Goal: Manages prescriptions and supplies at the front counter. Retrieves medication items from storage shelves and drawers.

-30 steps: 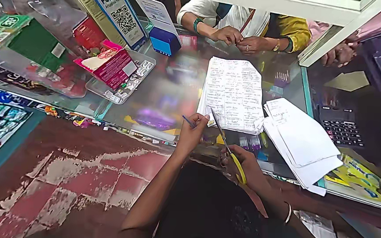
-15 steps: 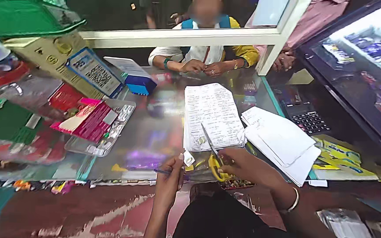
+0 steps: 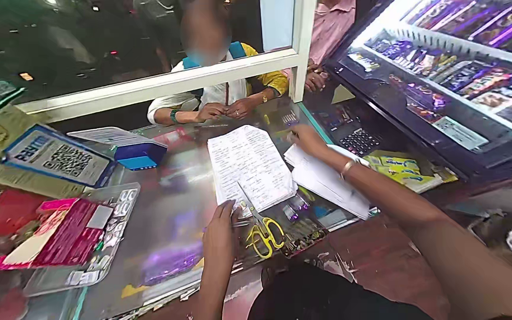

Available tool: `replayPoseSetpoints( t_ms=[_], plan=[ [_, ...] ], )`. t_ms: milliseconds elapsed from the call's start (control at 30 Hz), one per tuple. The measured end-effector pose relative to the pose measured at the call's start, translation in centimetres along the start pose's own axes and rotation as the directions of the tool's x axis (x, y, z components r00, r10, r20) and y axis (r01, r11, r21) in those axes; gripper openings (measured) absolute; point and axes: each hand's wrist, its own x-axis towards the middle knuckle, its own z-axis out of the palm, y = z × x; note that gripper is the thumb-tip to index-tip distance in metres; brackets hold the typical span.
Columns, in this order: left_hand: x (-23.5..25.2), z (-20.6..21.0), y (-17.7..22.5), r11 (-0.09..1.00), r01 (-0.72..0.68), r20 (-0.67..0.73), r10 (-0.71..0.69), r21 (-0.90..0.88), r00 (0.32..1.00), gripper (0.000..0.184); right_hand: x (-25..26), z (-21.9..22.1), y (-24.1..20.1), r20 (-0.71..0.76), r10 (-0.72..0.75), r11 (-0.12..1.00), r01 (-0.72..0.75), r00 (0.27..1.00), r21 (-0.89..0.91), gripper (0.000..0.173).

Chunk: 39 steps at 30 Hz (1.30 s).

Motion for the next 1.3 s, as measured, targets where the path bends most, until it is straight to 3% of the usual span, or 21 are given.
replayPoseSetpoints(
  t_ms=[67, 167, 267, 367, 467, 533, 667, 800, 867, 1000, 1133, 1300],
  plan=[
    [0.2, 0.9, -0.2, 0.996, 0.032, 0.149, -0.044, 0.087, 0.988, 0.037, 3.4, -1.2, 4.1, 0.009, 0.163, 0.987, -0.163, 0.987, 0.013, 0.032],
    [0.3, 1.8, -0.8, 0.994, 0.021, 0.190, -0.042, 0.110, 0.981, 0.042, 4.0, -2.8, 7.4, -0.067, 0.274, 0.956, -0.264, 0.959, 0.129, 0.039],
    [-0.1, 2.2, -1.4, 0.993, 0.012, 0.181, -0.033, 0.116, 0.983, 0.038, -0.5, -6.0, 9.7, -0.263, 0.245, 0.969, -0.246, 0.933, 0.030, 0.038],
    [-0.5, 2.6, -1.8, 0.995, -0.006, 0.142, -0.009, 0.100, 0.990, 0.034, -7.0, -8.1, 14.3, -0.401, 0.306, 0.939, -0.342, 0.863, -0.021, 0.047],
    [-0.6, 2.8, -2.1, 0.996, -0.042, 0.099, 0.035, 0.073, 0.994, 0.029, -12.6, -8.0, 18.0, -0.302, 0.360, 0.915, -0.397, 0.883, -0.071, 0.064],
    [-0.7, 2.8, -2.3, 0.996, -0.050, 0.088, 0.044, 0.077, 0.995, 0.026, -14.6, -7.2, 19.5, -0.258, 0.307, 0.932, -0.344, 0.916, -0.113, 0.064],
    [-0.7, 2.3, -2.5, 0.993, -0.080, 0.093, 0.071, 0.092, 0.993, 0.025, -16.5, -5.5, 19.1, -0.273, 0.203, 0.949, -0.257, 0.940, -0.180, 0.062],
    [-0.6, 2.1, -2.4, 0.993, -0.067, 0.092, 0.058, 0.097, 0.994, 0.026, -16.6, -4.2, 18.2, -0.300, -0.097, 0.962, 0.013, 0.949, -0.272, 0.061],
    [-0.9, 2.1, -2.5, 0.991, -0.073, 0.092, 0.063, 0.110, 0.994, 0.026, -16.3, -3.9, 18.3, -0.286, -0.168, 0.959, 0.089, 0.943, -0.269, 0.063],
    [-1.2, 2.1, -2.1, 0.992, -0.032, 0.066, 0.024, 0.120, 0.998, 0.026, -16.1, -4.1, 18.4, -0.289, -0.167, 0.958, 0.086, 0.943, -0.274, 0.062],
    [-1.5, 2.1, -2.1, 0.991, -0.024, 0.040, 0.019, 0.134, 0.999, 0.029, -16.4, -4.3, 18.5, -0.398, -0.060, 0.964, -0.050, 0.915, -0.262, 0.058],
    [-1.4, 1.9, -1.9, 0.990, -0.029, 0.019, 0.026, 0.140, 0.999, 0.031, -15.7, -4.7, 18.1, -0.402, -0.013, 0.962, -0.097, 0.915, -0.253, 0.062]
  ],
)
